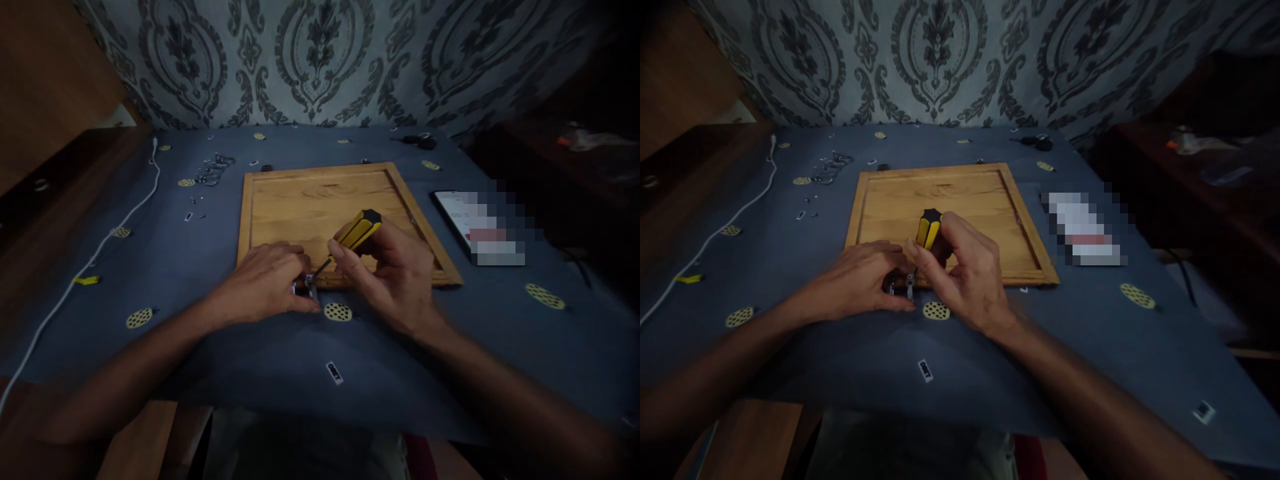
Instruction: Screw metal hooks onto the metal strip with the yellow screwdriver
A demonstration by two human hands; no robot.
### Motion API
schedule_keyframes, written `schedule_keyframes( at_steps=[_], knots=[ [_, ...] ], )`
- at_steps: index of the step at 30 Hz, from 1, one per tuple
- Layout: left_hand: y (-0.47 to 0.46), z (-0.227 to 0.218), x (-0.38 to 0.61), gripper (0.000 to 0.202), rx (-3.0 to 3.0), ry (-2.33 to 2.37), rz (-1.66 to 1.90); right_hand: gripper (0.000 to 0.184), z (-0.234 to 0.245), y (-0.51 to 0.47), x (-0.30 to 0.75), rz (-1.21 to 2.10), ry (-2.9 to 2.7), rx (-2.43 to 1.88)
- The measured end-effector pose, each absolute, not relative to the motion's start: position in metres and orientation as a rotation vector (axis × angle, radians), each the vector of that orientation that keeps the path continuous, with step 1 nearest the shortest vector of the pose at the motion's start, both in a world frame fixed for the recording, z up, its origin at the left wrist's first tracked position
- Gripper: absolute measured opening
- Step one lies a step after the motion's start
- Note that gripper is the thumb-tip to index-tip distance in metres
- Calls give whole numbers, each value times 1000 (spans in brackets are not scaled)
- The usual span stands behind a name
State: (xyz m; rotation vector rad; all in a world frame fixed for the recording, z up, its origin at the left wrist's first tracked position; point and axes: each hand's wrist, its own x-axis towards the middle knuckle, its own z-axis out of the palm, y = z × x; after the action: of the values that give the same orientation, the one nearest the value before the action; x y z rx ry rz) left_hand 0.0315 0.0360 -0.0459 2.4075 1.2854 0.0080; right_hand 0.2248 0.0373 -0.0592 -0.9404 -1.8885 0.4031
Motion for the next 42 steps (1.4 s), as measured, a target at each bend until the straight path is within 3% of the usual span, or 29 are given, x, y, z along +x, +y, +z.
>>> schedule_keyframes(
  at_steps=[14, 23, 32, 42],
  knots=[
    [40, -37, 24, 41, 2332, 1232, 41, 26, -60, 37, 225, 361, -1948, -862],
    [62, -17, -18, 23, 2245, 1295, 455, 28, -57, 34, 224, 378, -1966, -949],
    [77, -37, -56, 29, 2210, 1512, 508, 21, -61, 36, 223, 401, -1931, -946],
    [89, -69, -91, 18, 1855, 1712, 930, 21, -67, 36, 227, 498, -1853, -1027]
  ],
)
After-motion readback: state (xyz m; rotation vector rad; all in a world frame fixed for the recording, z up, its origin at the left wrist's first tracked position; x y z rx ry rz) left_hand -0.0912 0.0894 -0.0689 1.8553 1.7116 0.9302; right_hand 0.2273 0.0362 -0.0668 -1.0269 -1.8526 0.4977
